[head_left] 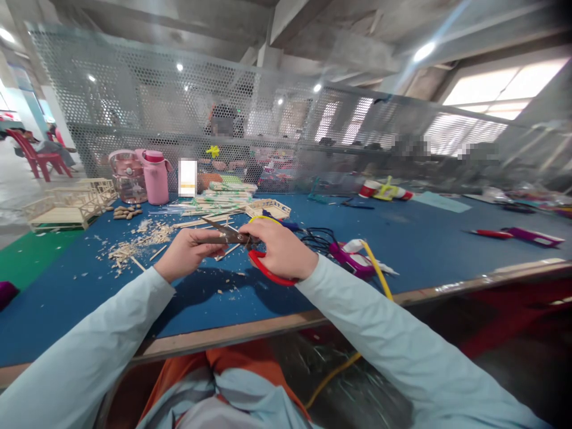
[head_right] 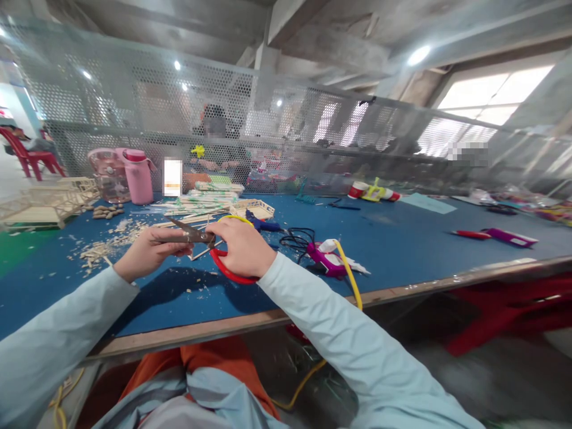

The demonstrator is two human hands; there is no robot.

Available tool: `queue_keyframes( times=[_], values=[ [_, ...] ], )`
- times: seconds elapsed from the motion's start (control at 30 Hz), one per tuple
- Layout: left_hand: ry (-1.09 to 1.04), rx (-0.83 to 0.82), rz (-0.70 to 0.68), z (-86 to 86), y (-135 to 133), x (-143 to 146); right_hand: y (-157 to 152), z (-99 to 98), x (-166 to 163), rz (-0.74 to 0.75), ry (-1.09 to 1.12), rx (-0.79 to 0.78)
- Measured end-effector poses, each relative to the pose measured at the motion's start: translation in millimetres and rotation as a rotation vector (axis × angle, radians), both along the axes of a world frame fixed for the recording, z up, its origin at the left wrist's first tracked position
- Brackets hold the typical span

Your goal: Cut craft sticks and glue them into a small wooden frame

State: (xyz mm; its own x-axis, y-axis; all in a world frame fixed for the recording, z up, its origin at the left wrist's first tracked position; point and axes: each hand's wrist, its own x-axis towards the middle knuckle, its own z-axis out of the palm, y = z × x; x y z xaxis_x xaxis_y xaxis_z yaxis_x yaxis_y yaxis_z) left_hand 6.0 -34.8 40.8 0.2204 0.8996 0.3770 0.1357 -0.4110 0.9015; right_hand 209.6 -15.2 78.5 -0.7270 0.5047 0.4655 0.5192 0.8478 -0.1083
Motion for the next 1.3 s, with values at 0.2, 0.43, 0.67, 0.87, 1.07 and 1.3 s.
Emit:
queue_keyframes(
  times=[0.2, 0.43, 0.67, 0.87, 1.07, 1.3],
  values=[
    [0.1, 0.082, 0.002, 3.1, -2.4, -1.5, -0.2, -0.8, -0.1, 0.035, 0.016, -0.011],
    [0.11, 0.089, -0.007, 4.9, -4.0, -1.6, -0.5, -1.1, -1.0, 0.016, -0.009, 0.015],
    [0.107, 0.119, 0.0, 6.5, -6.7, -0.1, -2.3, -1.5, -3.2, 0.07, 0.029, -0.034],
    [0.09, 0.123, 0.045, 8.0, -8.5, 2.8, -0.9, -3.0, -3.6, 0.05, 0.016, -0.046],
    [0.088, 0.095, 0.069, 4.2, -5.8, 3.9, 2.9, -6.6, 0.9, 0.012, -0.006, 0.019],
    [0.045, 0.083, 0.097, -1.6, 0.0, 3.5, 1.2, -4.5, -3.2, -0.04, -0.017, 0.021]
  ],
)
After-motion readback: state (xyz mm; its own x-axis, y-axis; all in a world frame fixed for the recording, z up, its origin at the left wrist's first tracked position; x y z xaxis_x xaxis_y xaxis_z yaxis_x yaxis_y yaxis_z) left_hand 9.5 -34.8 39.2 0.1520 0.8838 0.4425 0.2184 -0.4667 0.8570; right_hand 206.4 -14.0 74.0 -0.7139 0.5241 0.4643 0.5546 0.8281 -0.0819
